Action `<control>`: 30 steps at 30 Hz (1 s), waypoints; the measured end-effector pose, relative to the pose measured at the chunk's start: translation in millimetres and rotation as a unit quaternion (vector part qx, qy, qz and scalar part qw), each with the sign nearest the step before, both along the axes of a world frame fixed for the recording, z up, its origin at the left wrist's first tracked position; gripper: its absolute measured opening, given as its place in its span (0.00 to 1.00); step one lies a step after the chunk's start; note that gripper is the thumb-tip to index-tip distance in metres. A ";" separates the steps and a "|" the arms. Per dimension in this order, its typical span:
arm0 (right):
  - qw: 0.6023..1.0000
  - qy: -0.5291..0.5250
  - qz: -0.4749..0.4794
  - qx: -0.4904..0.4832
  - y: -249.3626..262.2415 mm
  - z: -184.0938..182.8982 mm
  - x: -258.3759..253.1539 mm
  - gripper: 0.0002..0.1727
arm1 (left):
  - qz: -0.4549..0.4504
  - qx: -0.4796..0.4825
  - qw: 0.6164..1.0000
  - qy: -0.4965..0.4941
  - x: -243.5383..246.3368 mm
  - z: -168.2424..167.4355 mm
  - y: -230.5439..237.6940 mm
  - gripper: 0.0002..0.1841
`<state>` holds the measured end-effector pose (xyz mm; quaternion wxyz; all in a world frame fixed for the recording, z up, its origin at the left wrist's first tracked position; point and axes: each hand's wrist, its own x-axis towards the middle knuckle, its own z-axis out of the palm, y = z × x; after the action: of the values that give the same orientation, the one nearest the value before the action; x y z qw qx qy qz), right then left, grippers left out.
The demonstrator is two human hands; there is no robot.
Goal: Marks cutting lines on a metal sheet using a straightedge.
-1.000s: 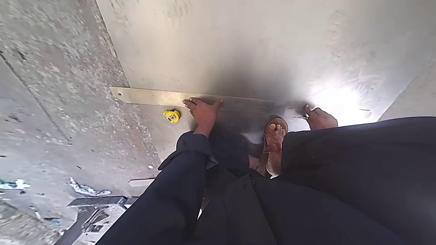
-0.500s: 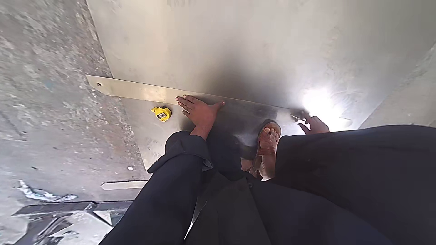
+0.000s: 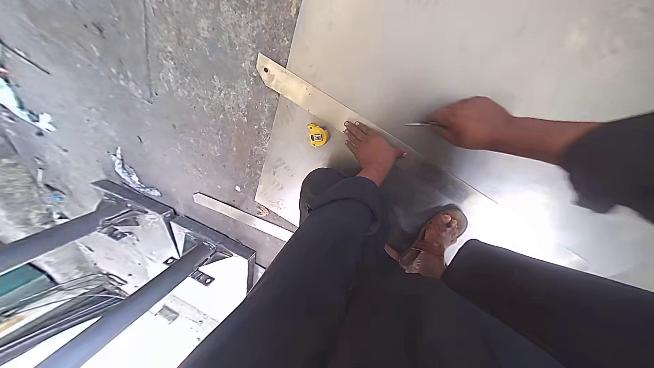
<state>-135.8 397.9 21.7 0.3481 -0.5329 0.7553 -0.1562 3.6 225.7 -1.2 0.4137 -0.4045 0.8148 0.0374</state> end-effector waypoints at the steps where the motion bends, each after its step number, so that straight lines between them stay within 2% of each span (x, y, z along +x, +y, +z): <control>1: 0.999 0.010 -0.025 -0.029 -35.0 -4.7 6.1 0.16 | -0.001 0.000 1.000 0.012 1.9 -0.4 -0.6 0.88; 3: 0.994 0.042 -0.095 -0.039 -91.5 5.0 24.9 0.16 | -0.006 -0.002 0.999 0.035 6.1 -0.1 -2.5 0.87; 4: 0.993 0.035 -0.104 0.038 -112.3 31.5 27.4 0.18 | -0.002 0.000 0.999 0.039 6.3 0.2 -3.5 0.87; 5: 0.973 -0.064 -0.047 0.219 -137.1 72.7 10.7 0.22 | 0.002 0.008 0.999 0.042 6.0 0.7 -4.4 0.87; 6: 0.967 -0.078 -0.078 0.231 -144.9 68.4 16.2 0.23 | 0.006 0.017 0.999 0.043 6.3 0.8 -4.8 0.87; 7: 0.979 0.003 -0.173 0.106 -139.5 24.3 42.2 0.20 | 0.005 0.019 0.999 0.040 7.2 -0.1 -4.6 0.87; 8: 0.976 0.007 -0.207 0.062 -140.0 -6.7 50.9 0.19 | 0.001 0.019 0.999 0.036 8.0 -0.8 -4.8 0.87; 9: 0.975 -0.014 -0.212 0.061 -141.0 -19.9 52.1 0.20 | 0.000 0.019 0.999 0.036 8.5 -1.3 -5.0 0.87; 11: 0.977 -0.037 -0.197 0.078 -144.1 -23.4 50.6 0.20 | -0.007 0.017 0.999 0.045 9.5 -4.2 -6.1 0.86; 16: 0.981 -0.019 -0.168 0.097 -160.8 -8.6 46.4 0.19 | 0.003 0.024 0.998 0.051 8.1 -2.4 -4.8 0.85; 20: 0.986 -0.006 -0.080 0.143 -165.9 11.5 32.8 0.15 | 0.004 0.034 0.998 0.059 11.3 0.6 -6.9 0.86; 24: 0.988 0.002 -0.029 0.151 -104.6 17.2 36.6 0.10 | 0.008 0.025 0.998 0.061 8.6 -0.4 -7.2 0.85; 30: 0.997 0.035 0.017 0.061 95.2 -4.5 80.2 0.16 | -0.007 0.017 0.999 0.050 10.4 -4.2 -1.6 0.89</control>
<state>-55.6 493.1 17.3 0.3555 -0.5287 0.7661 -0.0851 14.0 224.0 -5.4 0.3797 -0.3898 0.8362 0.0683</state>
